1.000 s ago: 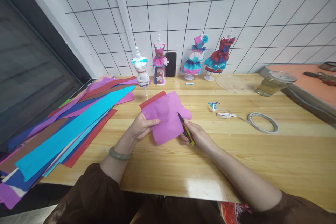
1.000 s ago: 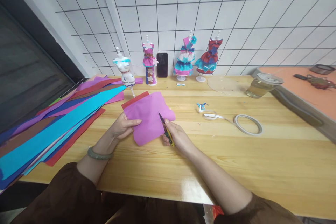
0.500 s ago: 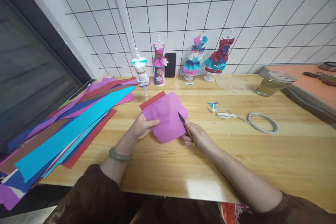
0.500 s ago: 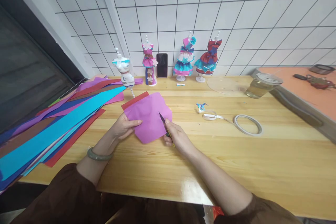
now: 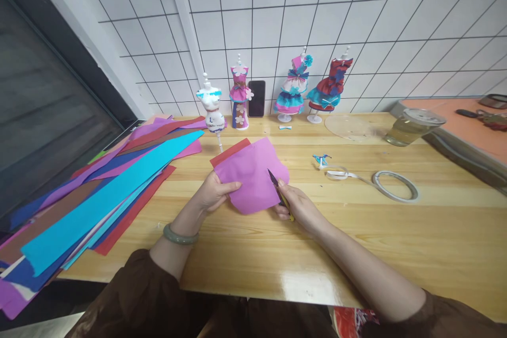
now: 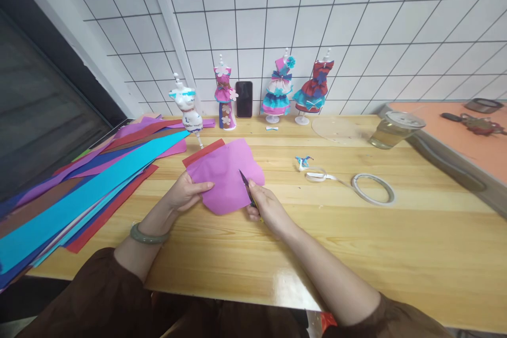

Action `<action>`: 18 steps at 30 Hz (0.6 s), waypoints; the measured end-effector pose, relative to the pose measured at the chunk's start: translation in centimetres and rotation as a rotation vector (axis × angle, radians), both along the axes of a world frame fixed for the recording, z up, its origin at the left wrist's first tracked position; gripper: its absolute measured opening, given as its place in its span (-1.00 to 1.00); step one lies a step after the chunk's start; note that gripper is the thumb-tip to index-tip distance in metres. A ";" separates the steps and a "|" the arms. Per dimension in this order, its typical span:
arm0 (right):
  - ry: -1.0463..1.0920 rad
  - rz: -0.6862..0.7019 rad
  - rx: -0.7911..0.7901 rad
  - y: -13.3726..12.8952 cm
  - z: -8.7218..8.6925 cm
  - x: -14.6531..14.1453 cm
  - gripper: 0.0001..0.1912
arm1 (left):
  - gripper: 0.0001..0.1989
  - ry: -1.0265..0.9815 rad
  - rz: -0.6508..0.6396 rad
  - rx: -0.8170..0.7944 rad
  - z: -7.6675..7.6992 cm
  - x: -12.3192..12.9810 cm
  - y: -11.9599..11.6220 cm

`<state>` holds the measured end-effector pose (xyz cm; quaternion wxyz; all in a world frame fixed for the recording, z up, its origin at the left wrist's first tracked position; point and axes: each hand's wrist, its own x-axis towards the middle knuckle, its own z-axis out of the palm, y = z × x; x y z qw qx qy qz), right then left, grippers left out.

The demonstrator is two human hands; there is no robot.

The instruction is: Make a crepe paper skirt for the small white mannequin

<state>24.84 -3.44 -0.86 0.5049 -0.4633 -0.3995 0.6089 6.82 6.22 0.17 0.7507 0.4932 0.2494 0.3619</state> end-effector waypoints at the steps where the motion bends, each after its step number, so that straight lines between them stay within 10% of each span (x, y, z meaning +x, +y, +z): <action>1: 0.005 0.001 -0.001 0.0 -0.1 0.0 -0.54 | -0.45 0.003 0.002 0.003 0.0 0.0 0.0; 18: -0.026 -0.011 0.030 0.1 -0.1 0.0 -0.50 | -0.47 -0.001 -0.013 0.024 -0.3 0.0 0.0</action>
